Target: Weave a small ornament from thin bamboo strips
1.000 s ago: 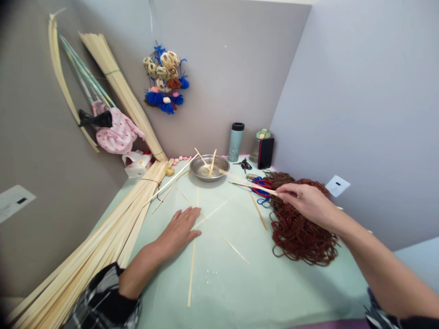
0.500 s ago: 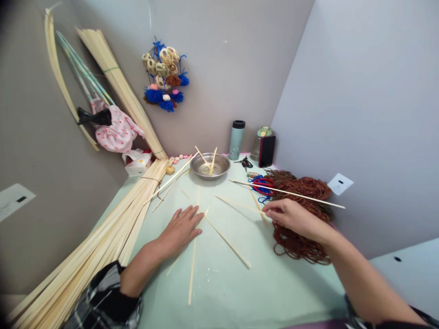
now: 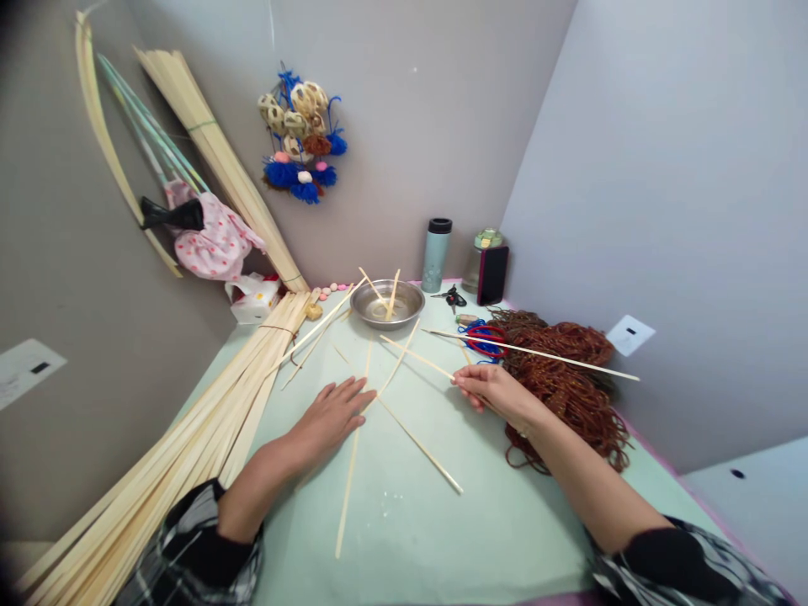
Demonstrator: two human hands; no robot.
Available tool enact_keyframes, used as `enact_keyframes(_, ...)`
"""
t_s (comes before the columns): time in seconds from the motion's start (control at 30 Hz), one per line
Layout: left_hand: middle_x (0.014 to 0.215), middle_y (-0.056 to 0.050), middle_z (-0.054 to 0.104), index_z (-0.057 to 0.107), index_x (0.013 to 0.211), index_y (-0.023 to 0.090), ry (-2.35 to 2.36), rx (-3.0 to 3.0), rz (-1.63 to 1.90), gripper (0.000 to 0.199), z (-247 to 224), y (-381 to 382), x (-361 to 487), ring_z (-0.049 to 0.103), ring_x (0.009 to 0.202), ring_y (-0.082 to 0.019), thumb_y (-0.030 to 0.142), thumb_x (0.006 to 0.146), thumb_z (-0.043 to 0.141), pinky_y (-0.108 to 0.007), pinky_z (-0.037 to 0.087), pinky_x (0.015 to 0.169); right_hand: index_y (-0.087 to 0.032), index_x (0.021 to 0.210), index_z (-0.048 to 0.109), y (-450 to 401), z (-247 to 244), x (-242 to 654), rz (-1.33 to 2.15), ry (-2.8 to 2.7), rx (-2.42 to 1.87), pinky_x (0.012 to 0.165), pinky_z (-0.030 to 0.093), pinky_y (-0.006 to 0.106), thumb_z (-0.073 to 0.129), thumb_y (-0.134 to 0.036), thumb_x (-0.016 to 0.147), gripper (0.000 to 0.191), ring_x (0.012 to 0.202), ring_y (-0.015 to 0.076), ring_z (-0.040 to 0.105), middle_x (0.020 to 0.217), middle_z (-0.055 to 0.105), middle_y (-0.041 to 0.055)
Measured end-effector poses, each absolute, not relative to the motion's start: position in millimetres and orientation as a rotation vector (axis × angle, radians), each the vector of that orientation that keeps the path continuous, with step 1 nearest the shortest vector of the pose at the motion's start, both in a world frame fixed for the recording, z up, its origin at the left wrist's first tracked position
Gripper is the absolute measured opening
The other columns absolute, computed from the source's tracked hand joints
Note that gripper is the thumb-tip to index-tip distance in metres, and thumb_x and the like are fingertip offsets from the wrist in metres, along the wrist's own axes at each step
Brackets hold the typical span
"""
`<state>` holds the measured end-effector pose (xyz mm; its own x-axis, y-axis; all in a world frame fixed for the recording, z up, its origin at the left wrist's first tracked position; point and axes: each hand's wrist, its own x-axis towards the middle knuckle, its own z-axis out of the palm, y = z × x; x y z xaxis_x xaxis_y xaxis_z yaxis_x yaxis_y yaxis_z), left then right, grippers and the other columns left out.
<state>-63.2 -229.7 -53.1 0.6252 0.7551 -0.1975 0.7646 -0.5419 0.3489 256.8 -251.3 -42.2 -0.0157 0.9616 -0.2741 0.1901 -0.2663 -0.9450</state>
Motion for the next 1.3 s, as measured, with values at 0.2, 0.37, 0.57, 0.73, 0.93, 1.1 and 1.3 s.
enact_keyframes(0.2,0.166,-0.008,0.025,0.039,0.152,0.025,1.201,2.440,-0.028,0.052,-52.6,-228.2,-64.3,0.016,0.155,-0.024,0.022,0.100,0.035,-0.051,0.015,0.125,-0.011,0.102,0.073,-238.1,-39.9,249.9,1.524,-1.221,-1.481,0.042,0.030,0.021,0.083,-0.043,0.063,0.051,0.047,0.0053,0.038,0.061,0.054,-0.0033)
enact_keyframes(0.37,0.167,-0.007,0.024,0.039,0.152,0.025,1.200,2.440,-0.044,0.052,-50.2,-228.4,-64.0,0.016,0.155,-0.025,0.023,0.100,0.036,-0.051,0.015,0.125,-0.010,0.095,0.073,-216.2,-43.8,225.5,1.376,-1.552,-1.607,0.045,0.033,0.021,0.075,-0.040,0.071,0.039,0.045,0.0066,0.042,0.055,0.053,-0.0040)
enact_keyframes(0.57,0.166,-0.008,0.025,0.037,0.153,0.023,1.193,2.470,-0.064,0.056,-45.9,-230.1,-64.1,0.017,0.155,-0.025,0.019,0.097,0.033,-0.051,0.016,0.125,-0.012,0.099,0.066,-201.9,-43.8,204.3,1.379,-1.761,-1.639,0.056,0.050,0.026,0.064,-0.027,0.074,0.029,0.055,0.0135,0.058,0.062,0.061,-0.0012)
enact_keyframes(0.73,0.167,-0.011,0.023,0.037,0.153,0.021,1.180,2.479,-0.068,0.065,-42.8,-231.1,-63.9,0.017,0.155,-0.028,0.015,0.088,0.041,-0.053,0.017,0.124,-0.014,0.098,0.068,-202.6,-27.8,218.2,1.349,-2.082,-1.710,0.058,0.046,0.024,0.059,-0.016,0.068,0.031,0.059,0.0145,0.061,0.066,0.067,0.0005)
enact_keyframes(0.93,0.166,-0.011,0.024,0.039,0.151,0.022,1.173,2.481,-0.085,0.072,-40.8,-227.6,-62.5,0.019,0.154,-0.028,0.013,0.080,0.047,-0.053,0.019,0.124,-0.013,0.094,0.071,-205.0,-22.3,205.8,1.458,-2.074,-1.620,0.058,0.045,0.023,0.063,-0.021,0.065,0.031,0.058,0.0127,0.055,0.064,0.065,-0.0012)
enact_keyframes(1.1,0.165,-0.011,0.029,0.043,0.148,0.022,1.186,2.470,-0.093,0.071,-36.0,-225.9,-59.9,0.023,0.153,-0.029,0.014,0.078,0.048,-0.053,0.020,0.123,-0.012,0.087,0.068,-215.4,-31.8,173.2,1.581,-1.878,-1.556,0.061,0.049,0.026,0.063,-0.025,0.070,0.022,0.058,0.0134,0.056,0.063,0.062,-0.0009)
enact_keyframes(1.3,0.164,-0.008,0.031,0.046,0.145,0.024,1.196,2.439,-0.060,0.064,-33.2,-226.0,-61.1,0.024,0.153,-0.028,0.017,0.081,0.049,-0.054,0.019,0.124,-0.017,0.106,0.073,-230.2,-32.5,175.4,0.709,-2.381,-1.580,0.080,0.049,0.032,0.051,-0.013,0.083,0.032,0.080,0.0195,0.065,0.087,0.071,0.0066)
